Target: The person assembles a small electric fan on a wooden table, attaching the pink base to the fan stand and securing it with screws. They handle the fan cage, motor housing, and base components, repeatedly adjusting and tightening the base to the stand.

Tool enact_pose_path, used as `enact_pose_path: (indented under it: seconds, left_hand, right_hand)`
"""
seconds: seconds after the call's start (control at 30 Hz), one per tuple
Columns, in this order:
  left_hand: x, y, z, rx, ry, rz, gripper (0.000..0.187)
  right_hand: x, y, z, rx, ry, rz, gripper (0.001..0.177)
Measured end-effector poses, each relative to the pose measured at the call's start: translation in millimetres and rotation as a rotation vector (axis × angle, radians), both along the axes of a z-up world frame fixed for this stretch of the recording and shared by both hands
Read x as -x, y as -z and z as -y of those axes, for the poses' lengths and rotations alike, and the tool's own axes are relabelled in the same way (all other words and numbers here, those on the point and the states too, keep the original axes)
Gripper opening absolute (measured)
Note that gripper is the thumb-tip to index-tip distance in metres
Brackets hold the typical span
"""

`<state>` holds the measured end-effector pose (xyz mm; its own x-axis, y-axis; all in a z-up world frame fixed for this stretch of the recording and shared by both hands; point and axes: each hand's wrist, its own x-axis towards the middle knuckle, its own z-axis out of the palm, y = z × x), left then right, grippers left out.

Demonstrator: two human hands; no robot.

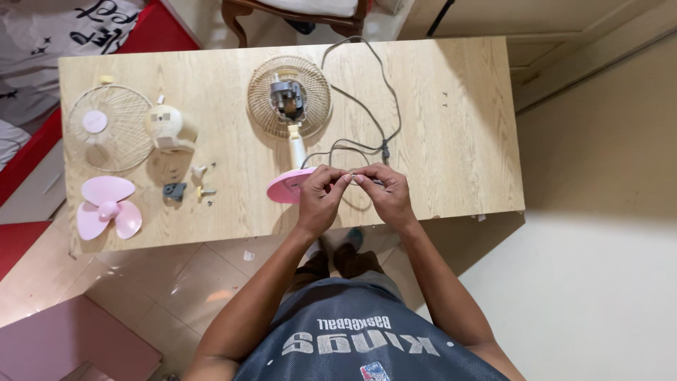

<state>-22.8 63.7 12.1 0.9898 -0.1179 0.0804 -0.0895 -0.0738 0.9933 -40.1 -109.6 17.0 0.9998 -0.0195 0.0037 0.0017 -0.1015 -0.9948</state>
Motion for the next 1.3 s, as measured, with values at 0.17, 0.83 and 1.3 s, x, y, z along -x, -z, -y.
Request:
enact_pose_path:
  seconds: [0.17, 0.83, 1.3]
  left_hand:
    - [14.0, -5.7, -25.2, 0.062, -0.023, -0.015, 0.013]
    - [41.4, -4.2, -85.0, 0.084, -0.162, -0.021, 0.010]
    - [35.2, -7.3, -108.6, 0.039, -0.112, 0.025, 0.014]
  right_hand:
    - [8.7, -7.7, -23.1, 0.046, -0.047, 0.053, 0.014]
    - [10.9, -2.2, -86.1, 0.023, -0.187, 0.088, 0.011]
    - [8.2, -0.5, -98.1, 0.004, -0.167, 0.105, 0.013]
